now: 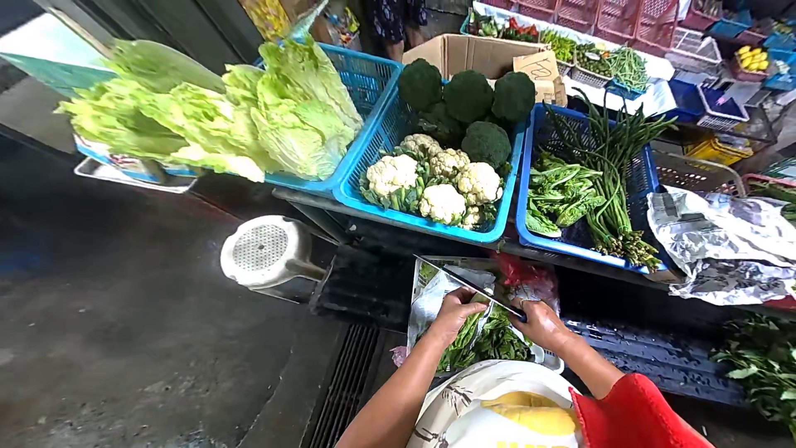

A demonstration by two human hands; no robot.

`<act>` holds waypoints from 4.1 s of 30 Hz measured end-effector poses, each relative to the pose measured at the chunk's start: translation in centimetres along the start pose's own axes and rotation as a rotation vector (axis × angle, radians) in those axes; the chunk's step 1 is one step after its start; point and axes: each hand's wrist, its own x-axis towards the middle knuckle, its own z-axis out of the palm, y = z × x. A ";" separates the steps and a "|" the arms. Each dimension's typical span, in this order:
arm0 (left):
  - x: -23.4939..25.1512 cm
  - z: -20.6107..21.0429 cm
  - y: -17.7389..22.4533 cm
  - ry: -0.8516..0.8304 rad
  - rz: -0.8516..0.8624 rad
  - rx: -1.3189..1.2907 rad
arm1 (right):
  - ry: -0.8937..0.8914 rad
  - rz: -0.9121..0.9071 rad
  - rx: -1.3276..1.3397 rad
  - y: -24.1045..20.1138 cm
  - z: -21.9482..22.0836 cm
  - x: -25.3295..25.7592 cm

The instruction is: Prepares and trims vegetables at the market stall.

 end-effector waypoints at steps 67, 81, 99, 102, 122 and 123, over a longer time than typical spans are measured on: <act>2.0 -4.4 -7.1 0.071 -0.090 0.542 | 0.546 -0.131 0.791 0.3 -3.8 -3.2; -0.8 1.1 2.1 -0.079 0.075 0.011 | 0.094 -0.324 0.340 -0.9 -1.8 -0.3; -2.4 3.2 3.4 -0.117 0.050 0.087 | 0.202 -0.315 0.367 -0.5 -0.9 -2.5; -2.3 3.7 3.5 -0.177 0.042 0.199 | 0.176 -0.282 0.471 -0.2 -0.9 -2.3; 0.4 5.9 8.6 -0.402 -0.143 -0.594 | 0.040 0.259 0.630 17.0 7.6 -7.3; 0.6 6.1 8.6 -0.409 -0.138 -0.571 | 0.033 0.283 0.623 17.5 8.3 -7.6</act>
